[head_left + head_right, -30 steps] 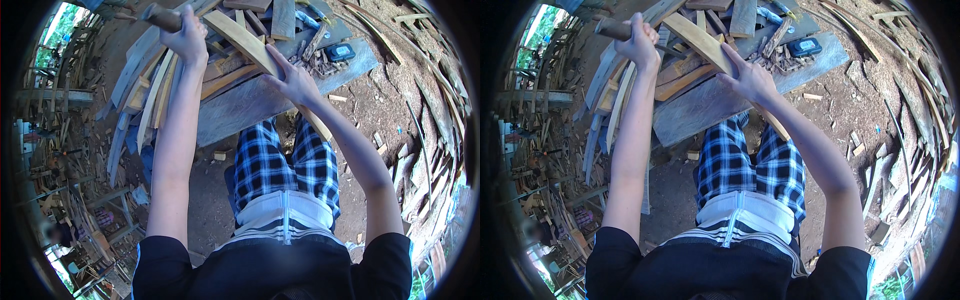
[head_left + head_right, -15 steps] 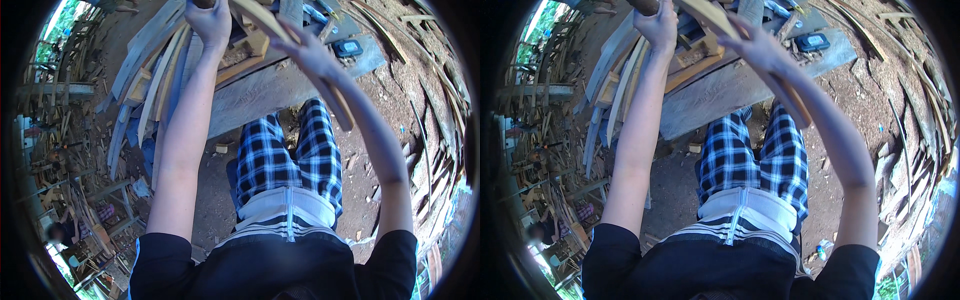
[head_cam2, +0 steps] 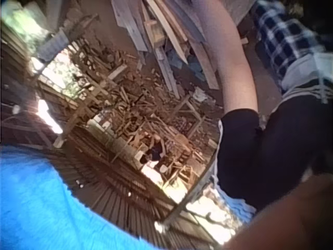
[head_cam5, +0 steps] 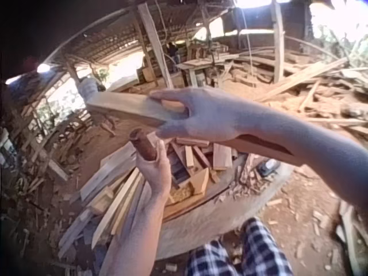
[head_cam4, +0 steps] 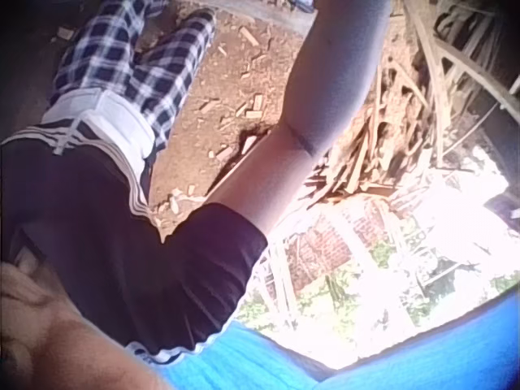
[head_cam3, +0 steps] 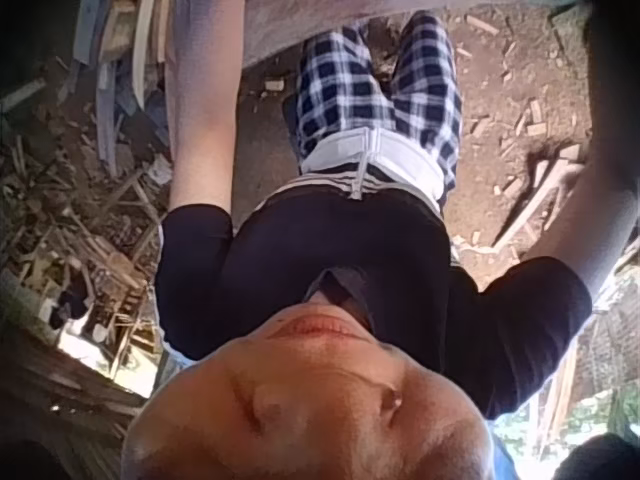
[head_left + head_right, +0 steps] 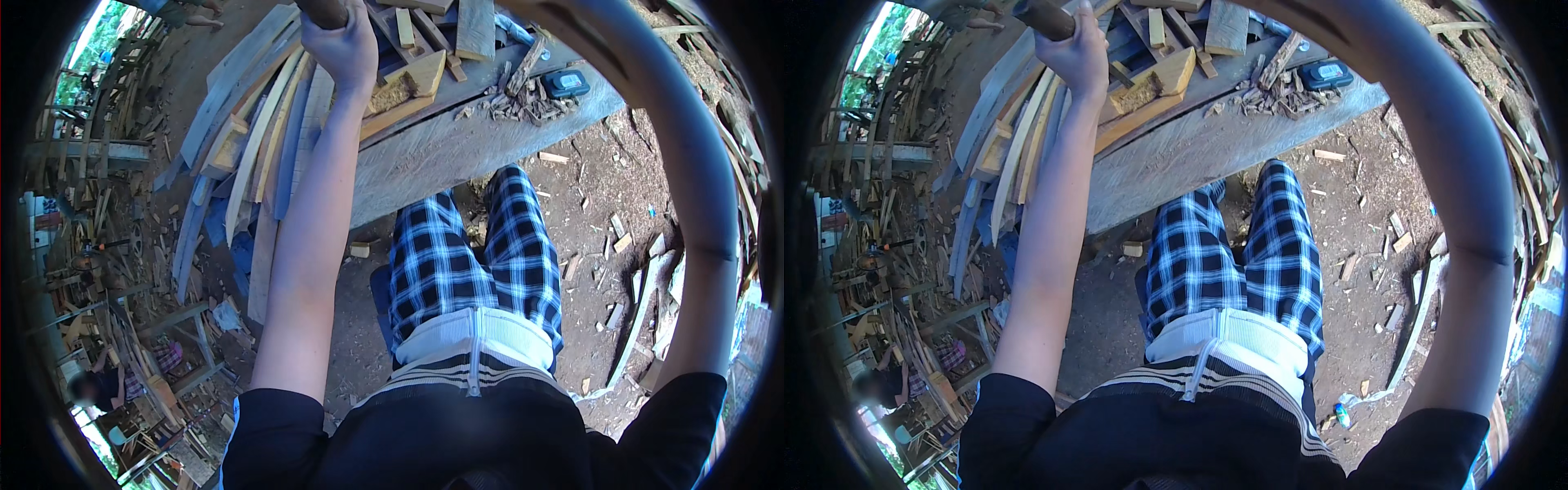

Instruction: Manually shaving a piece of curved wood using a hand plane and finishing with a chisel.

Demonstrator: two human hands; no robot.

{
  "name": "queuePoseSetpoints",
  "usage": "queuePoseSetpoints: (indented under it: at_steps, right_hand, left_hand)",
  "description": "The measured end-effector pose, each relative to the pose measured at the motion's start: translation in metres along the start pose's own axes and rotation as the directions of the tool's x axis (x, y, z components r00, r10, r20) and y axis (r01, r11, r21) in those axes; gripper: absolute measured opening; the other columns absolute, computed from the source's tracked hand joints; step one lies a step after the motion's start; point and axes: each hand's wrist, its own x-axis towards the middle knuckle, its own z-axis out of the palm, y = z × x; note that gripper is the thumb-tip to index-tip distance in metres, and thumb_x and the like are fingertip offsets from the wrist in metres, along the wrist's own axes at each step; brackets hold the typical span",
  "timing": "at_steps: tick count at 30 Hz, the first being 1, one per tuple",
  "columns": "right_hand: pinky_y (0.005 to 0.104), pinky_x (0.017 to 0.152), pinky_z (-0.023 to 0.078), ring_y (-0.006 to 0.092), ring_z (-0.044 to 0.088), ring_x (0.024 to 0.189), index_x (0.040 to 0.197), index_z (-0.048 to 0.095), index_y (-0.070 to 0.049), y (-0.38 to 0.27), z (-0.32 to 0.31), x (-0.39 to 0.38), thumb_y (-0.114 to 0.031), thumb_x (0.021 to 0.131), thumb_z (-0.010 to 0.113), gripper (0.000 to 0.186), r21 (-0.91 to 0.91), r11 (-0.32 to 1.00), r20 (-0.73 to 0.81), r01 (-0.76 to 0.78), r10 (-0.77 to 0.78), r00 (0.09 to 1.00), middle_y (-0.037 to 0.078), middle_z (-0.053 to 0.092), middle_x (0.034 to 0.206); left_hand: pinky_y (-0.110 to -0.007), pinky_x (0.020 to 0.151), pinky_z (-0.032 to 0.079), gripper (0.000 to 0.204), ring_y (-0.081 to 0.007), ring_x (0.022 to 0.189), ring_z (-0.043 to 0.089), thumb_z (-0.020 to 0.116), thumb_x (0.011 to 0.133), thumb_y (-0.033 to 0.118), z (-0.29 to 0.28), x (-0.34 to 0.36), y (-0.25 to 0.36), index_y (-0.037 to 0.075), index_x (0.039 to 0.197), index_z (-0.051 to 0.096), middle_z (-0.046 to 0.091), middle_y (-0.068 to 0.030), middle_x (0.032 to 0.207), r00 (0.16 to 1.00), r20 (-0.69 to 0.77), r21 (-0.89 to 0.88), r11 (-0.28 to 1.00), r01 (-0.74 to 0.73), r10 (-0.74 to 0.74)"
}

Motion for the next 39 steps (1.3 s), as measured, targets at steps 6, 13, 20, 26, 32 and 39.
queuePoseSetpoints:
  at_steps: [6, 13, 20, 26, 32, 39]
  right_hand:
    - [0.0441, 0.095, 0.051, 0.027, 0.066, 0.1, 0.152, 0.032, -0.008, -0.032, -0.019, -0.027, -0.054, 0.091, 0.055, 0.08, 0.465, 0.881, 0.036, 0.091, -0.122, 0.992, 0.02, 0.064, 0.122]
    - [0.0439, 0.093, 0.054, 0.0248, 0.07, 0.091, 0.153, 0.031, -0.012, -0.029, -0.025, -0.024, -0.053, 0.089, 0.058, 0.081, 0.267, 0.959, 0.039, 0.094, -0.109, 0.993, 0.018, 0.068, 0.117]
    - [0.043, 0.086, 0.054, 0.0244, 0.069, 0.095, 0.154, 0.03, -0.01, -0.007, 0.017, -0.019, -0.051, 0.088, 0.058, 0.082, 0.153, 0.987, 0.215, -0.042, 0.009, 0.977, 0.022, 0.064, 0.122]
    - [0.044, 0.103, 0.045, 0.0315, 0.061, 0.117, 0.154, 0.033, -0.024, 0.033, 0.1, -0.067, -0.063, 0.087, 0.058, 0.081, 0.423, 0.856, 0.005, -0.298, 0.326, 0.945, 0.02, 0.061, 0.13]
    - [0.0474, 0.108, 0.042, 0.0382, 0.058, 0.12, 0.155, 0.027, -0.029, 0.057, 0.171, -0.105, -0.064, 0.085, 0.059, 0.085, 0.396, 0.779, 0.259, -0.487, 0.414, 0.873, 0.022, 0.057, 0.134]
    - [0.05, 0.105, 0.044, 0.0402, 0.061, 0.115, 0.156, 0.023, -0.031, 0.057, 0.187, -0.111, -0.06, 0.086, 0.059, 0.084, 0.313, 0.803, 0.258, -0.508, 0.443, 0.859, 0.026, 0.062, 0.124]
  left_hand:
    - [-0.03, 0.078, 0.048, 0.03, -0.0169, 0.085, 0.061, 0.071, 0.088, 0.013, -0.01, 0.003, 0.003, -0.004, 0.109, 0.058, 0.063, -0.007, 0.093, 0.981, 0.09, 0.103, 0.981, 0.162, -0.172]
    - [-0.029, 0.082, 0.047, 0.038, -0.0162, 0.089, 0.059, 0.07, 0.089, 0.012, -0.012, -0.002, 0.012, -0.005, 0.119, 0.056, 0.062, -0.0076, 0.099, 0.968, 0.093, 0.058, 0.972, 0.229, -0.234]
    - [-0.025, 0.054, 0.044, 0.021, -0.0098, 0.061, 0.055, 0.069, 0.086, 0.006, -0.014, 0.0, -0.011, 0.0, 0.097, 0.052, 0.058, -0.0028, 0.073, 0.994, 0.096, 0.024, 0.999, 0.043, -0.045]
    - [-0.024, 0.04, 0.039, 0.023, -0.0087, 0.045, 0.05, 0.068, 0.087, 0.004, -0.011, -0.009, -0.007, 0.005, 0.09, 0.045, 0.055, -0.0028, 0.064, 0.989, 0.069, -0.057, 0.989, 0.134, -0.13]
    - [-0.025, 0.037, 0.034, 0.026, -0.0089, 0.043, 0.043, 0.063, 0.091, 0.005, -0.032, 0.0, 0.02, 0.009, 0.088, 0.038, 0.047, -0.0023, 0.06, 0.892, 0.076, -0.275, 0.85, 0.449, -0.446]
    - [-0.024, 0.036, 0.033, 0.022, -0.0074, 0.041, 0.042, 0.064, 0.089, 0.007, -0.028, 0.009, 0.028, 0.005, 0.083, 0.042, 0.048, -0.0013, 0.057, 0.869, 0.0, -0.294, 0.831, 0.472, -0.494]
